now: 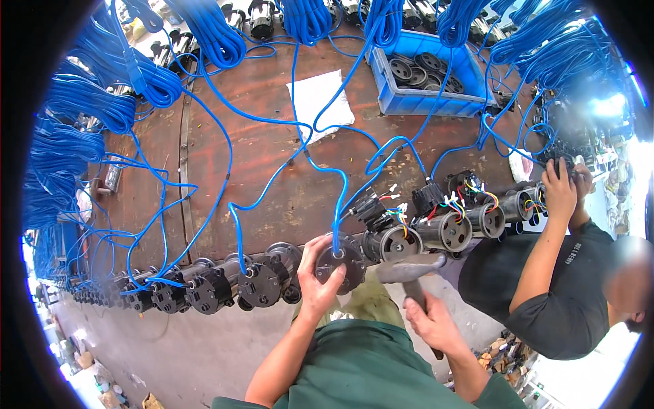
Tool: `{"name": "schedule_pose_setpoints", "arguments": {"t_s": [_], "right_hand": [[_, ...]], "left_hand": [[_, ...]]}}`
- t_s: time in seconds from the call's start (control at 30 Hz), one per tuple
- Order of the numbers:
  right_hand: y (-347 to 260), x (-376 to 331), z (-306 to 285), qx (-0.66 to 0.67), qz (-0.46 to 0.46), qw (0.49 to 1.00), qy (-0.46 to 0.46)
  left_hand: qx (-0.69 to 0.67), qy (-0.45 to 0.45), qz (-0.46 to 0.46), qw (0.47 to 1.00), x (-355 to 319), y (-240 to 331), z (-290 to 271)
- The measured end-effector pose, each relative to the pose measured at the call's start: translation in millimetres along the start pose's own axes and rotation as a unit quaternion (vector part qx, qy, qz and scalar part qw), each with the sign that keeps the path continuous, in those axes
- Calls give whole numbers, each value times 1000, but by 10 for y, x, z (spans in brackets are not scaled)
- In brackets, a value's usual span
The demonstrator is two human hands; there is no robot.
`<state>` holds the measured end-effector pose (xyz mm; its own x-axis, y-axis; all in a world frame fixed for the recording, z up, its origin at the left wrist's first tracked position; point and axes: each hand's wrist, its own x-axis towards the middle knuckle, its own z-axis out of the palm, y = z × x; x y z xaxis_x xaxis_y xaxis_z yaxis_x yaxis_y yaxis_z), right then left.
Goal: The person uses a power screwdriver and a hammer to secure components onto a line of submersible pumps, handling plastic parts and wires.
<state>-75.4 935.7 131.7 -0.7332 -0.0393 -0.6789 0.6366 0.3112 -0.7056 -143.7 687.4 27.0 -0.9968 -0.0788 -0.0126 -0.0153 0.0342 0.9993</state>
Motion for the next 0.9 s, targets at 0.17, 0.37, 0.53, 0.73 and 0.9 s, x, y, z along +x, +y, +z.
{"name": "schedule_pose_setpoints", "arguments": {"t_s": [0.17, 0.37, 0.53, 0.73, 0.9], "right_hand": [[-593, -338, 22, 30, -185, 980, 70], [-427, 46, 211, -222, -147, 962, 70], [-932, -235, 93, -177, -188, 964, 64], [-1043, -149, 534, -314, -443, 839, 18], [-930, 92, 534, -298, -131, 945, -31]], "left_hand": [[-16, 7, -6, 1000, -2, -38, 28], [-9, 2, -6, 1000, -21, -40, 23], [-34, 20, 133, 990, -9, -89, -43], [55, 11, 156, 986, -19, -304, -8], [55, 1, 143, 988, -31, -267, -33]]}}
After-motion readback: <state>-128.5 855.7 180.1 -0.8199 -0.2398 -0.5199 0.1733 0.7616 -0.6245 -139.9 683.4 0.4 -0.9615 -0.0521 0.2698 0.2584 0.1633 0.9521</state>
